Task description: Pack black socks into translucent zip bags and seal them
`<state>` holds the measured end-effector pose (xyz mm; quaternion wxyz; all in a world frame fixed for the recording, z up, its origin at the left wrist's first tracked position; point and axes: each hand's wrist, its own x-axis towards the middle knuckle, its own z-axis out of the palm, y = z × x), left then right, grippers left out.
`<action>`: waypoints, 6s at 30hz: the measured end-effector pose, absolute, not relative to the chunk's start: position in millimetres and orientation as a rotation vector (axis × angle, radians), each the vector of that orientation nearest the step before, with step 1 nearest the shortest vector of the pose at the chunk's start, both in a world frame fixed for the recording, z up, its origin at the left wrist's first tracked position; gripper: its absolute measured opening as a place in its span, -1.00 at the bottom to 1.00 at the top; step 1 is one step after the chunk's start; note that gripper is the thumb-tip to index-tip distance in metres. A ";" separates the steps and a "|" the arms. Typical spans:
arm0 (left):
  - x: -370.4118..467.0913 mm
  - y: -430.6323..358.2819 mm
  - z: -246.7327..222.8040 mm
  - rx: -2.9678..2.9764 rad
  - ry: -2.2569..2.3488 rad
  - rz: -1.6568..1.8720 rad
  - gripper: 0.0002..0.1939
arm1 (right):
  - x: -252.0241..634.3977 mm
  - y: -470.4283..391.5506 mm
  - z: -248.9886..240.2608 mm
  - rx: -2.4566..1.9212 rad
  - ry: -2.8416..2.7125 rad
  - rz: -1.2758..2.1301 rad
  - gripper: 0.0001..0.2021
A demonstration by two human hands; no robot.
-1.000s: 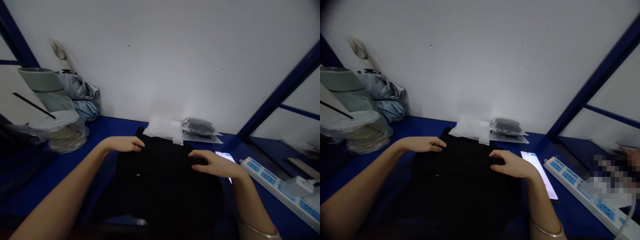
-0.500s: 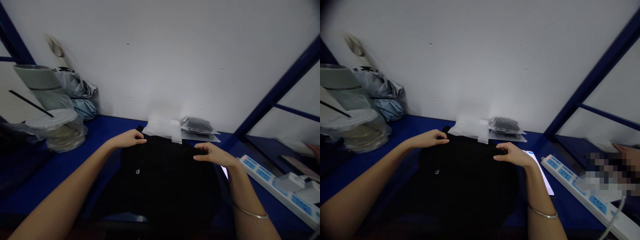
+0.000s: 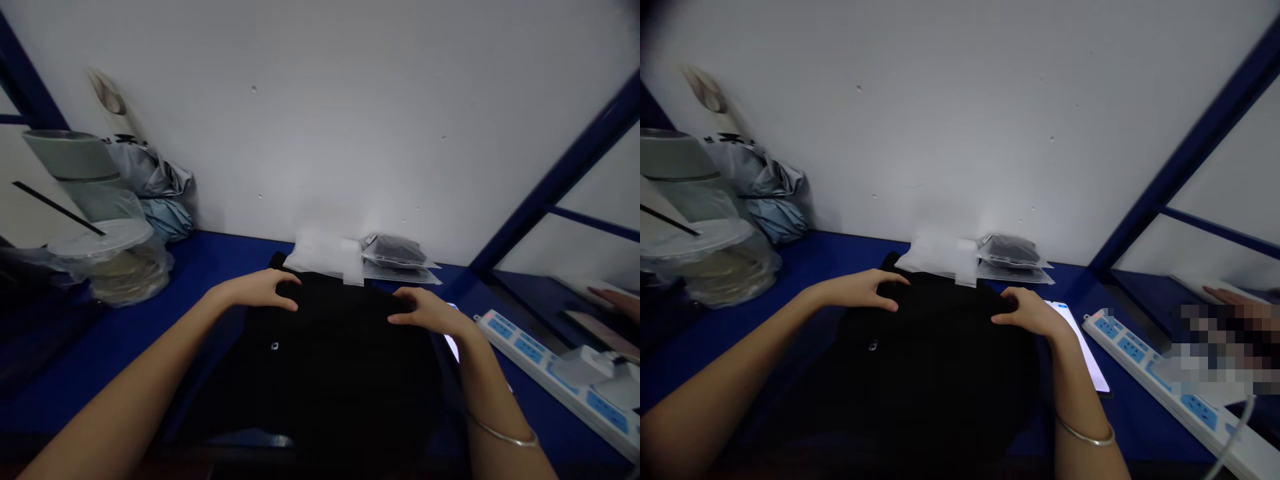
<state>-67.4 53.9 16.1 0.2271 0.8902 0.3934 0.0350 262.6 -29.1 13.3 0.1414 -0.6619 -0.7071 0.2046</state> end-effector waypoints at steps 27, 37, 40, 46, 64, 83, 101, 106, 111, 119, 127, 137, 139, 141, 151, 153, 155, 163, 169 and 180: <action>-65.9 55.4 19.8 2.556 1.158 0.268 -0.75 | 260.3 -37.8 28.4 -1.727 -1.871 1.022 -0.69; -50.8 48.0 12.5 2.467 1.220 0.456 -0.79 | 271.6 -23.1 12.8 -1.965 -1.331 0.474 -0.53; -34.5 34.4 10.6 2.595 1.091 0.906 -0.78 | 269.4 -21.8 11.6 -1.920 -1.276 0.435 -0.45; -5.5 2.0 -0.6 2.802 0.499 0.640 -0.71 | 250.3 -25.5 24.5 -1.530 -1.167 0.586 -0.34; -5.0 15.9 -17.2 2.526 0.789 0.871 -0.85 | 182.0 -35.1 3.1 -1.346 -1.836 0.216 -0.78; -8.6 19.5 -10.3 2.293 0.979 0.907 -0.76 | 185.5 -40.7 15.4 -1.551 -1.609 0.151 -0.77; -24.4 32.5 -1.9 2.159 0.954 0.564 -0.66 | 182.0 -43.2 5.2 -1.118 -2.189 0.076 -0.37; -22.3 36.8 -5.6 2.069 0.893 0.624 -0.73 | 187.9 -33.1 -2.0 -1.175 -2.550 -0.159 -0.16; -18.5 40.4 -14.8 1.810 0.854 0.696 -0.72 | 172.5 -40.1 -1.7 -0.938 -2.642 -0.364 -0.14; -27.4 29.6 0.0 1.442 0.646 0.506 -0.45 | 170.8 -41.0 -9.0 -0.738 -2.548 -0.611 -0.40; -36.3 33.9 11.3 1.620 0.907 0.440 -0.41 | 168.8 -38.6 -11.6 -0.727 -2.251 -0.757 -0.71; -24.6 27.2 3.2 1.213 0.687 0.533 -0.60 | 162.7 -37.8 -14.6 -0.840 -2.146 -0.841 -0.79; -22.6 30.2 -2.8 1.256 0.751 0.628 -0.61 | 162.8 -36.1 -15.9 -0.831 -2.241 -0.859 -0.71; -21.2 34.1 -9.1 1.322 0.804 0.667 -0.61 | 162.1 -34.4 -17.1 -0.844 -2.316 -0.857 -0.63; -31.1 50.9 -22.1 2.207 1.199 1.265 -0.73 | 160.4 -18.8 -25.8 -0.834 -2.342 -0.897 -0.61; -36.6 55.0 -22.6 2.482 1.262 1.327 -0.80 | 161.2 -16.3 -25.1 -0.811 -2.340 -0.887 -0.60; -39.6 58.2 -24.6 2.720 1.234 1.237 -0.83 | 162.2 -15.6 -23.8 -0.795 -2.332 -0.868 -0.60; -36.0 63.1 -36.3 2.870 1.317 0.747 -0.74 | 179.0 -10.0 -30.9 -0.917 -2.022 -0.490 -0.47; -35.1 64.2 -38.2 2.707 1.404 0.784 -0.68 | 181.9 -5.6 -34.2 -1.126 -1.510 -0.197 -0.41; -36.6 58.6 -27.5 2.704 1.524 1.150 -0.65 | 179.9 -7.3 -30.7 -1.092 -1.344 -0.306 -0.41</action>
